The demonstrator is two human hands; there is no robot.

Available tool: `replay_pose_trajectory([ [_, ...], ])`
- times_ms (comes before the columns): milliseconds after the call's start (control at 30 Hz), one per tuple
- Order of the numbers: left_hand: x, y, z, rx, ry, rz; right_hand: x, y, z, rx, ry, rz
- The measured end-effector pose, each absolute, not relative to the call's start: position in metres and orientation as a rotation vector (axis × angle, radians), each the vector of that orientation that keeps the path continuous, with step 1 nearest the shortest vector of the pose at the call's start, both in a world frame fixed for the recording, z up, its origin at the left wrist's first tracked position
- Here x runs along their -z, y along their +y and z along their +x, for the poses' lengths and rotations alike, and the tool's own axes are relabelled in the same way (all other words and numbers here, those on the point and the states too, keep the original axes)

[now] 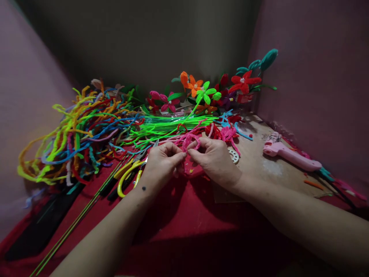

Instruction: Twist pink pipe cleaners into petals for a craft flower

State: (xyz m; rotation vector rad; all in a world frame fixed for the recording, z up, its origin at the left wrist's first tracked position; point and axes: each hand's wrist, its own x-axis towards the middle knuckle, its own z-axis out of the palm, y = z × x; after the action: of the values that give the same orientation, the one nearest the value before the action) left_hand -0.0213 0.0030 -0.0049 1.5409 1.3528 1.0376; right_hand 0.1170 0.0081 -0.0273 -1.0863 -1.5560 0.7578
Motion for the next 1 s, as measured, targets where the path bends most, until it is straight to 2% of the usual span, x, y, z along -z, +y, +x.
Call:
replay_pose_trajectory([
  [100,0.006,0.002,-0.019,-1.073,1.383,1.548,0.028,0.009,0.117,-0.789,-1.546,-1.109],
  [400,0.007,0.005,-0.024,-1.138,1.36,1.572,0.024,0.013,0.117,-1.364,-1.179,-0.824],
  [800,0.013,0.002,-0.022,-1.159,1.441,1.765,0.028,0.015,0.117,-1.373,-1.261,-0.985],
  [1000,0.011,0.002,-0.021,-1.154,1.367,1.719,0.033,0.022,0.119,-1.47,-1.152,-0.668],
])
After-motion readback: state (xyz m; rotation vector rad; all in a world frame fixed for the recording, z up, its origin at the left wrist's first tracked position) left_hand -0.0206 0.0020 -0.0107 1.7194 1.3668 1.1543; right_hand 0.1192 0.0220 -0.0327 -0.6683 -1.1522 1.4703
